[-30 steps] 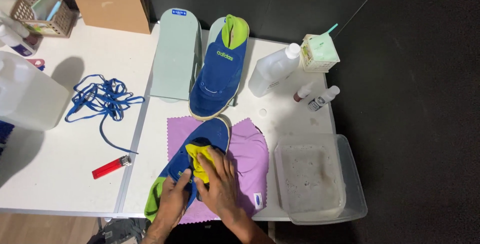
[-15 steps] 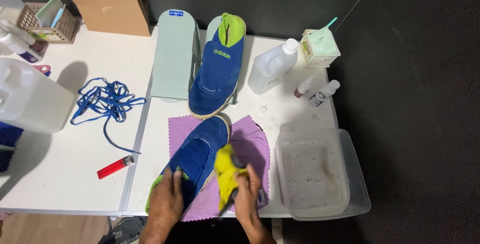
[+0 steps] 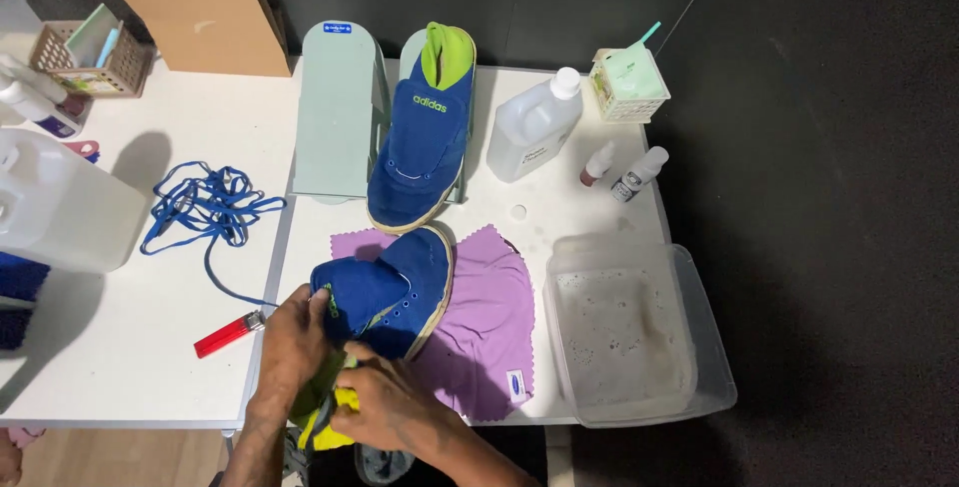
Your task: Cleaning the sole and sides of a shoe using a brush, cleaning solution, and a microfiber cloth.
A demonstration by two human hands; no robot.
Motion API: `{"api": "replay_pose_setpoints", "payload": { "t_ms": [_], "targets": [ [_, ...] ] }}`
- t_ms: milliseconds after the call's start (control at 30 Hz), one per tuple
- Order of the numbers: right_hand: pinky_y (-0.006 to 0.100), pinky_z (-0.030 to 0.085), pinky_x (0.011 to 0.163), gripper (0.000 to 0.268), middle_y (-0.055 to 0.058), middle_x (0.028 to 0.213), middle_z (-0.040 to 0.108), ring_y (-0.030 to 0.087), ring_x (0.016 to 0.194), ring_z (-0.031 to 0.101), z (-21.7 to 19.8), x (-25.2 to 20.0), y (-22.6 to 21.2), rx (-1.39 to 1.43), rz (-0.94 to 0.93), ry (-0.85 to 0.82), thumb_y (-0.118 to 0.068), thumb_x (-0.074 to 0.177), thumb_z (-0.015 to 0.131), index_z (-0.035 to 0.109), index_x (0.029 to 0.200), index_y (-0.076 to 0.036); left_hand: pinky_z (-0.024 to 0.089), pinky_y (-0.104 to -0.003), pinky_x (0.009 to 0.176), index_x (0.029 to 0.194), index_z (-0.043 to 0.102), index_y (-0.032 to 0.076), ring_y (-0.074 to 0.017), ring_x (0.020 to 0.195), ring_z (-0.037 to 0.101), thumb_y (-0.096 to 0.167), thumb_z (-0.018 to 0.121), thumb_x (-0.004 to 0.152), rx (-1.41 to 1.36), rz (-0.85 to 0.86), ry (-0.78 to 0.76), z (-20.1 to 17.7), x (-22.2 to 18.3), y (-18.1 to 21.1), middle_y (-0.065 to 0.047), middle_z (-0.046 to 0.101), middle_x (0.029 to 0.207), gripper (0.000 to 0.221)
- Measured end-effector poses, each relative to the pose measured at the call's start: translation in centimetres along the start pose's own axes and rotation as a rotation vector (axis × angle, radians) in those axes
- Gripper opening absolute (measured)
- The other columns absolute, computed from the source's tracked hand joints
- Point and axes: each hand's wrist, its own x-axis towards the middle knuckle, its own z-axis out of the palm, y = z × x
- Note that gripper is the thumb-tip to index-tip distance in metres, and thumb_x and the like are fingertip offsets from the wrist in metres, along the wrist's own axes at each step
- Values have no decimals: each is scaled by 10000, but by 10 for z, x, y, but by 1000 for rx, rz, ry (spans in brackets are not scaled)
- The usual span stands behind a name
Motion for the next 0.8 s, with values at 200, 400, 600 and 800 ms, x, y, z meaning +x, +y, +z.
{"api": "replay_pose_setpoints", "payload": {
  "t_ms": [200,400,600,800],
  "targets": [
    [664,265,1116,439,121,1740,134,407,1421,402,-6,4,-19,-2,176,-70,-231,885,583,638,1240,21,448,-372,762,861,588,95,-215,738,537,314,471,1115,11,25,64,23,43,-51,-68,623,751,356],
    [629,311,1093,530,75,1739,44,525,1274,428,-22,10,-22,-142,343,-153,-356,952,586,503,1387,-64,425,-398,707,831,527,106,-228,682,501,354,464,1118,72,81,124,25,35,-54,-75,589,705,384],
    [612,405,1072,597,114,1560,240,462,1248,469,-41,13,-18,-179,314,-201,-369,960,551,489,1490,-102,537,-466,799,1077,623,128,-329,824,680,391,411,1114,202,4,103,25,30,-40,-159,743,900,340],
    [383,483,651,397,118,918,635,214,736,540,-24,24,46,-18,-18,-7,-229,882,677,692,1195,15,547,-516,818,1087,613,120,-397,873,705,412,420,1102,281,35,146,29,35,-49,-200,750,941,349]
  ]
}}
